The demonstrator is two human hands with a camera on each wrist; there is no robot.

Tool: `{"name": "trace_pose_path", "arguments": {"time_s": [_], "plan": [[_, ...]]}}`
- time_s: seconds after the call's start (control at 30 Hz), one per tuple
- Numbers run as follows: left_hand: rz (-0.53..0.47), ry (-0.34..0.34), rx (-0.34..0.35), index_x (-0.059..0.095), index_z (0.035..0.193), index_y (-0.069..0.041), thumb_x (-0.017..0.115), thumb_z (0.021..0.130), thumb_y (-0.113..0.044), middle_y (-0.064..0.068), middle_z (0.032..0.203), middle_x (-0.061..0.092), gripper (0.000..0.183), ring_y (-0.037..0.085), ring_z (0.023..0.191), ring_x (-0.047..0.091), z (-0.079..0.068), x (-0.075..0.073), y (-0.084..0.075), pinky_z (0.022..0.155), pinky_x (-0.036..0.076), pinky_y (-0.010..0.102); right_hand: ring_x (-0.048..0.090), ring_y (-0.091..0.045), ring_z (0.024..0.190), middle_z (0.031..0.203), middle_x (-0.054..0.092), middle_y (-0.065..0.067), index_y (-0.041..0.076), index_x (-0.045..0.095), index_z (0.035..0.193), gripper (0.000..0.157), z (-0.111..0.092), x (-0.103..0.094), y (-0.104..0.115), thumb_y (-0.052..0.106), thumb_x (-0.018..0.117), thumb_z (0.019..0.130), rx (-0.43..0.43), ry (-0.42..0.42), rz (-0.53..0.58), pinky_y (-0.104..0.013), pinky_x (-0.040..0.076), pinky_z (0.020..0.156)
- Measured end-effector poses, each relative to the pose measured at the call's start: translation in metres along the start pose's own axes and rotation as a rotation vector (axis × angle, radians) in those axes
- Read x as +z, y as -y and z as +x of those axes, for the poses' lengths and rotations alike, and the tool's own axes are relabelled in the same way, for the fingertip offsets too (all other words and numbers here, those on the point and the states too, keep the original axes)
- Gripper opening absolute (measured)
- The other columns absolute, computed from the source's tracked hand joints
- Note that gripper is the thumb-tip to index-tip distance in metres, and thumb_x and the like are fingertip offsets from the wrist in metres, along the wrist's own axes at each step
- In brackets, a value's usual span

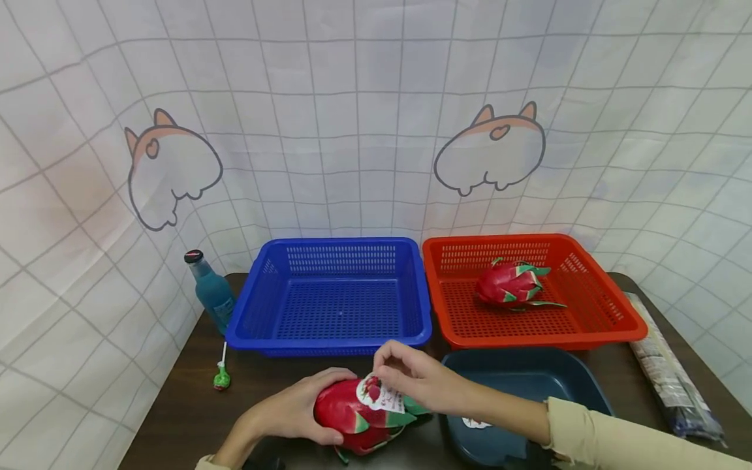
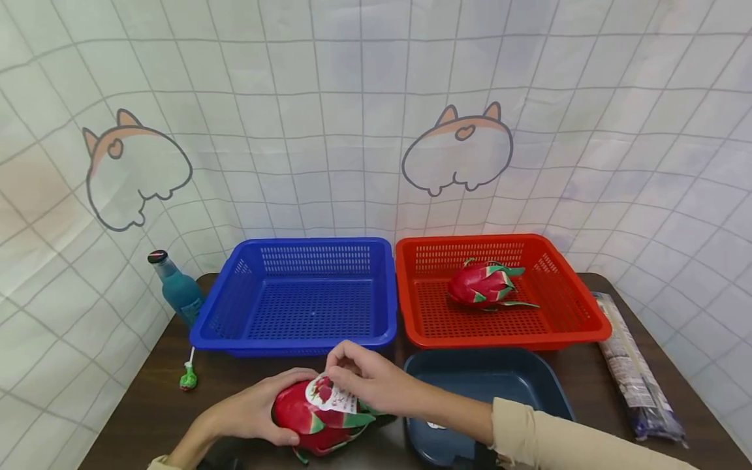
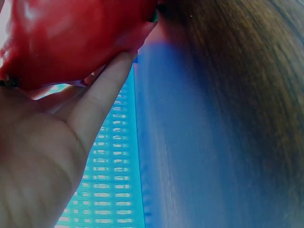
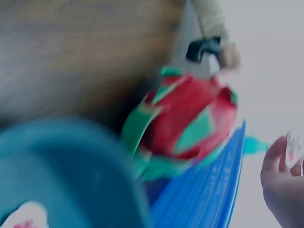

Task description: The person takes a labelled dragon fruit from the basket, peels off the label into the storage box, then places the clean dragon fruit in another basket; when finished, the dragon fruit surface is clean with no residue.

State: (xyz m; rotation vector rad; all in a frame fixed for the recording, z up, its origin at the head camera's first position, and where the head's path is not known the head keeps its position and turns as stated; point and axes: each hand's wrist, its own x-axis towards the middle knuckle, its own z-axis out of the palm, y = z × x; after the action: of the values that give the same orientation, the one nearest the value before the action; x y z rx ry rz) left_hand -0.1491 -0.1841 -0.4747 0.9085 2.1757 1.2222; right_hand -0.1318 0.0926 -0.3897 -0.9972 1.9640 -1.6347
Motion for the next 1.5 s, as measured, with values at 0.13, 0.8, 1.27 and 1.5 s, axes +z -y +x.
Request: {"name": "trace_pose_path", "arguments": {"time_s": [0.13, 0.8, 1.27, 1.5], "plan": [[0.028, -0.006, -0.016, 0.041, 0.138, -0.034, 0.076, 0.08, -0.039, -0.003, 0.134, 0.051, 0.068, 0.014, 0.116, 0.053, -0.001, 0.001, 0.0, 0.084, 0.053, 0.022, 0.043, 0.0, 0.068, 0.081, 0.045, 0.001, 0.0, 0.046, 0.105, 0.014, -0.025, -0.034, -0.002, 0.013, 0.046, 0.103, -0.006, 0.068, -0.029, -0.019, 0.04, 0.056], [0.033, -0.007, -0.05, 0.04, 0.139, -0.034, 0.076, 0.079, -0.042, -0.004, 0.136, 0.049, 0.07, 0.019, 0.117, 0.051, -0.003, -0.001, -0.001, 0.084, 0.054, 0.023, 0.05, 0.004, 0.071, 0.085, 0.058, -0.016, 0.009, 0.054, 0.102, 0.005, -0.116, -0.131, -0.064, 0.013, 0.053, 0.099, 0.19, 0.226, -0.313, -0.019, 0.047, 0.058], [0.032, -0.002, -0.046, 0.04, 0.138, -0.036, 0.075, 0.079, -0.042, -0.005, 0.136, 0.049, 0.07, 0.018, 0.118, 0.051, -0.002, -0.001, 0.001, 0.084, 0.054, 0.023, 0.049, 0.005, 0.074, 0.086, 0.062, -0.001, 0.01, 0.057, 0.108, 0.013, -0.103, -0.124, -0.079, 0.016, 0.058, 0.097, 0.095, 0.174, -0.551, -0.017, 0.046, 0.062], [0.035, -0.009, -0.045, 0.039, 0.138, -0.036, 0.075, 0.079, -0.043, -0.005, 0.136, 0.049, 0.07, 0.018, 0.117, 0.051, -0.002, 0.0, 0.0, 0.084, 0.054, 0.023, 0.042, 0.007, 0.066, 0.074, 0.057, 0.001, 0.008, 0.055, 0.108, 0.015, -0.101, -0.123, -0.08, 0.008, 0.061, 0.093, 0.067, 0.154, -0.62, -0.014, 0.04, 0.056]]}}
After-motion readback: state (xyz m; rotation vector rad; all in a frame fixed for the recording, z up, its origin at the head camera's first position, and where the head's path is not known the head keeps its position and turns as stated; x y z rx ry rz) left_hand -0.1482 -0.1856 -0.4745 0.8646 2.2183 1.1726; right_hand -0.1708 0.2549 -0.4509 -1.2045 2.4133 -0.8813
